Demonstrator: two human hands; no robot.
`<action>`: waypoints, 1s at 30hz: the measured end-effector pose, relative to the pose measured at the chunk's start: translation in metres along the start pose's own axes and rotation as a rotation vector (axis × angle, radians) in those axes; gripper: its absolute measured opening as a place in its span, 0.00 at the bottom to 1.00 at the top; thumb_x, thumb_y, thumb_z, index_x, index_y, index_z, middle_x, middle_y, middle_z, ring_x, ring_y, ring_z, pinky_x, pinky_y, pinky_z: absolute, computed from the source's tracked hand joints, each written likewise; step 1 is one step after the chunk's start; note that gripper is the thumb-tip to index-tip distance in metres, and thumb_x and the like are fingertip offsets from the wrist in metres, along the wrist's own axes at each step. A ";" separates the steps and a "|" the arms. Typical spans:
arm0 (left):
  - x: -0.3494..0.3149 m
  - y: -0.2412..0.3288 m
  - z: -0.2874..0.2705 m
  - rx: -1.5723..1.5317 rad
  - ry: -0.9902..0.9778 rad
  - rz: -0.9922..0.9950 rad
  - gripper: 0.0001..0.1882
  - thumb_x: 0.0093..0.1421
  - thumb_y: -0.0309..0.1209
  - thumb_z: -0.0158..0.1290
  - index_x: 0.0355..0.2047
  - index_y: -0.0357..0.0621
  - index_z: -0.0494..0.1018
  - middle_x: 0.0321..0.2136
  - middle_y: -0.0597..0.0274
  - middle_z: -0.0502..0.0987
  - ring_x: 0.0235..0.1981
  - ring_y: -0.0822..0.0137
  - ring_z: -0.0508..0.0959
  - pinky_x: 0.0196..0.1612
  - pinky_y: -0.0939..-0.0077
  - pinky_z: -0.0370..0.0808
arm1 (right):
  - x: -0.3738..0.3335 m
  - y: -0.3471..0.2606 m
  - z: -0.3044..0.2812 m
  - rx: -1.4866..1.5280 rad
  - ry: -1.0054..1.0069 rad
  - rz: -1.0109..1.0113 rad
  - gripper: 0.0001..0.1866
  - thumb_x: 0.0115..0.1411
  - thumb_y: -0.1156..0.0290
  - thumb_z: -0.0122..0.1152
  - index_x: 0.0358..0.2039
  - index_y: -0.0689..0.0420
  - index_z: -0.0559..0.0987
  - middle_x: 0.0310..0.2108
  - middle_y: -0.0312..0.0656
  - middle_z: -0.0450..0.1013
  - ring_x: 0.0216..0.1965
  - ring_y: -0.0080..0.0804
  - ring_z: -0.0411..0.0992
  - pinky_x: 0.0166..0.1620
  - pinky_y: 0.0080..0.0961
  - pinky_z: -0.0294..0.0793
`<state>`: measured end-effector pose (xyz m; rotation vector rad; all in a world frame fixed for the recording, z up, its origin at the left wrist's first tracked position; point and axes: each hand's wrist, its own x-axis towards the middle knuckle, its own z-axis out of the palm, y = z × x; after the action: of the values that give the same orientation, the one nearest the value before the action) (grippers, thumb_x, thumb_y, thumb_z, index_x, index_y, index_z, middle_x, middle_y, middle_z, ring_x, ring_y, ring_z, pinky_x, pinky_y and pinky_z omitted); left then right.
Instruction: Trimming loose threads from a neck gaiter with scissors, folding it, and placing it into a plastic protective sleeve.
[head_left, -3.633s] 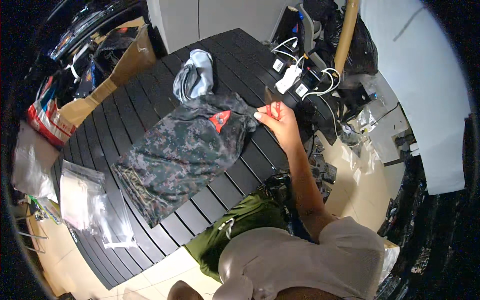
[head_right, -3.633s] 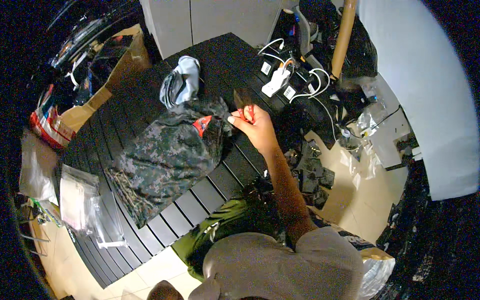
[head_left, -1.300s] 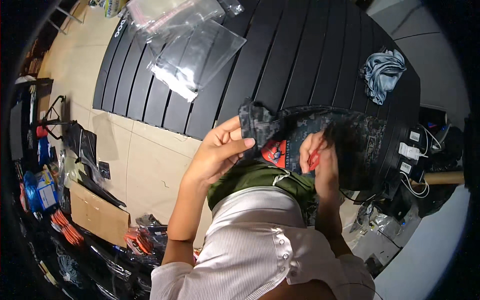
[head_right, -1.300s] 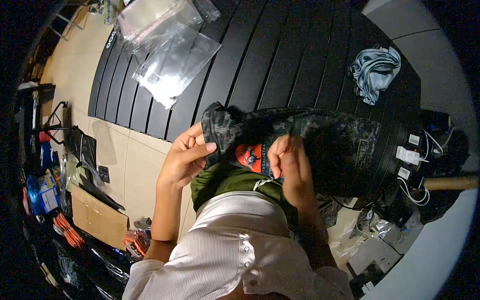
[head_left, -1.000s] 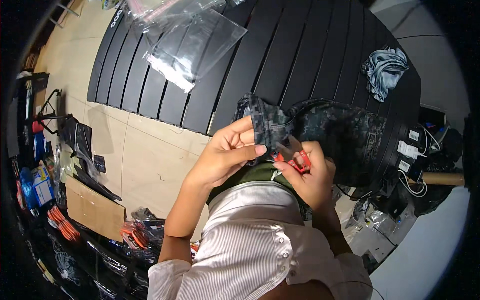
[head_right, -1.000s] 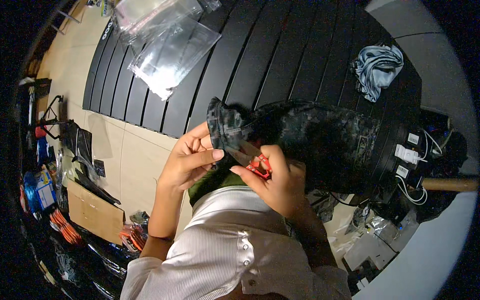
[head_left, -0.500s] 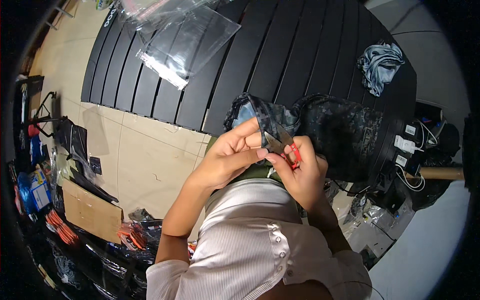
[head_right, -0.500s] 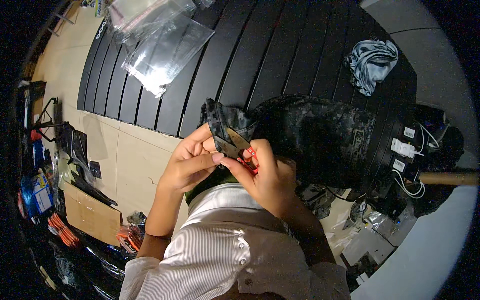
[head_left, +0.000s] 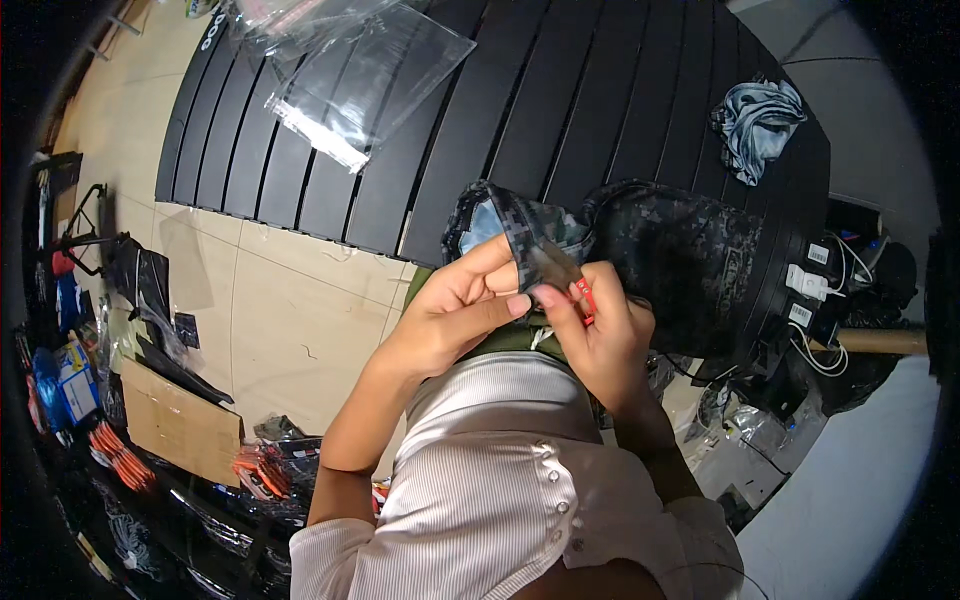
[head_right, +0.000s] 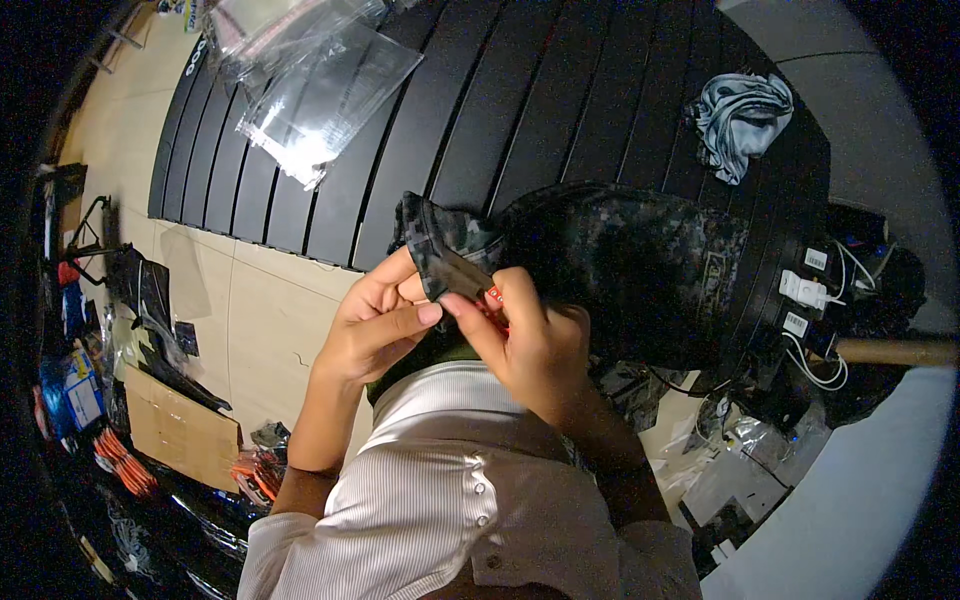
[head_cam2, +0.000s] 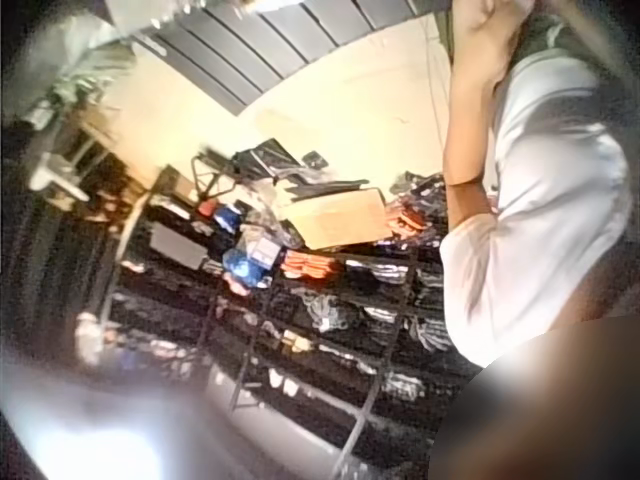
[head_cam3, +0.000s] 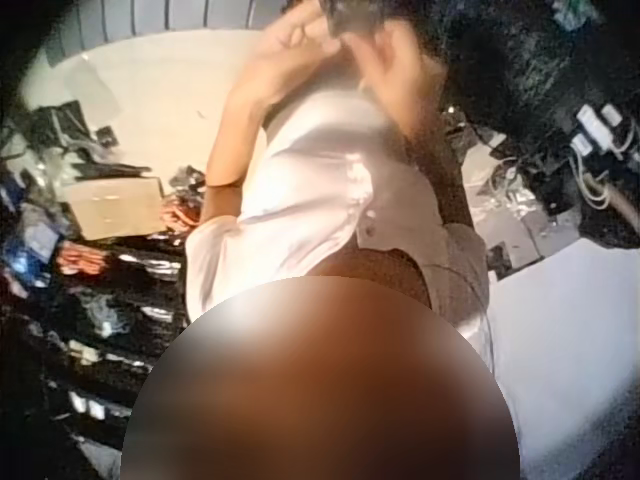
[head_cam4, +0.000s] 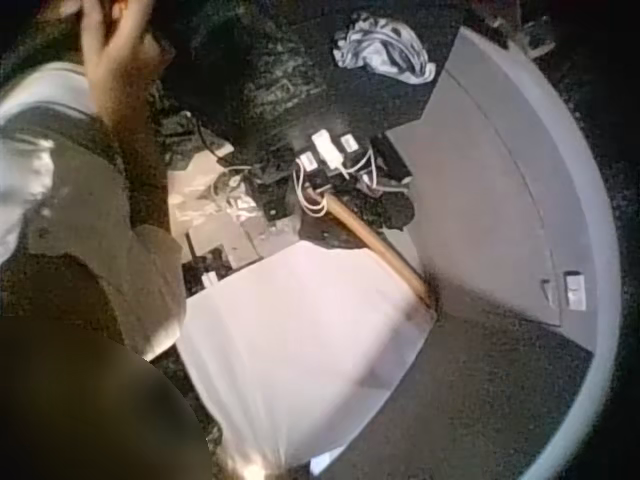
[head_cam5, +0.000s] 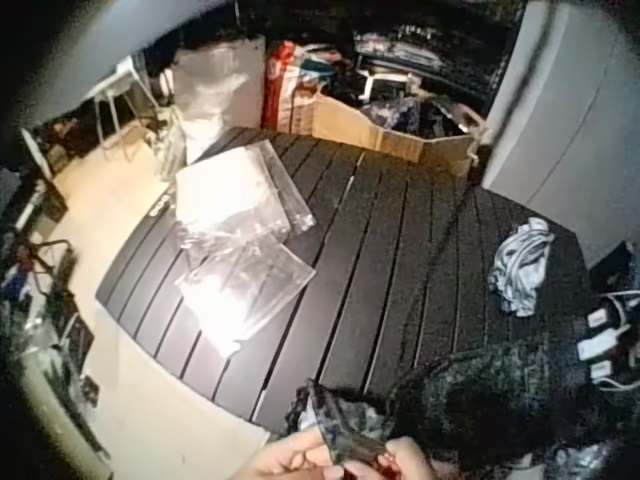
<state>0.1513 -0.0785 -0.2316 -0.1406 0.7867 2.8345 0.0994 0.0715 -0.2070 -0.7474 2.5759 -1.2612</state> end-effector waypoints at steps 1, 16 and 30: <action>0.000 0.001 0.001 -0.025 0.005 0.007 0.26 0.57 0.15 0.40 0.58 0.32 0.52 0.51 0.52 0.67 0.53 0.68 0.66 0.54 0.79 0.60 | 0.000 0.001 -0.001 0.000 -0.001 0.000 0.12 0.50 0.72 0.64 0.25 0.61 0.67 0.14 0.34 0.61 0.15 0.17 0.59 0.20 0.15 0.61; 0.002 0.003 0.009 0.038 0.345 -0.003 0.15 0.56 0.20 0.50 0.46 0.34 0.69 0.36 0.61 0.77 0.34 0.77 0.75 0.40 0.88 0.71 | -0.005 -0.001 -0.011 0.021 -0.008 0.037 0.16 0.44 0.72 0.68 0.26 0.60 0.68 0.13 0.35 0.63 0.16 0.16 0.59 0.21 0.15 0.62; -0.003 0.005 0.016 0.129 0.434 0.098 0.18 0.54 0.18 0.51 0.47 0.34 0.68 0.37 0.55 0.76 0.36 0.73 0.76 0.42 0.83 0.72 | -0.005 0.004 -0.015 0.001 -0.026 0.024 0.16 0.47 0.69 0.67 0.27 0.62 0.67 0.14 0.35 0.62 0.16 0.18 0.60 0.22 0.16 0.62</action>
<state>0.1525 -0.0748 -0.2151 -0.7349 1.0824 2.8681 0.0965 0.0861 -0.2006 -0.7259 2.5559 -1.2373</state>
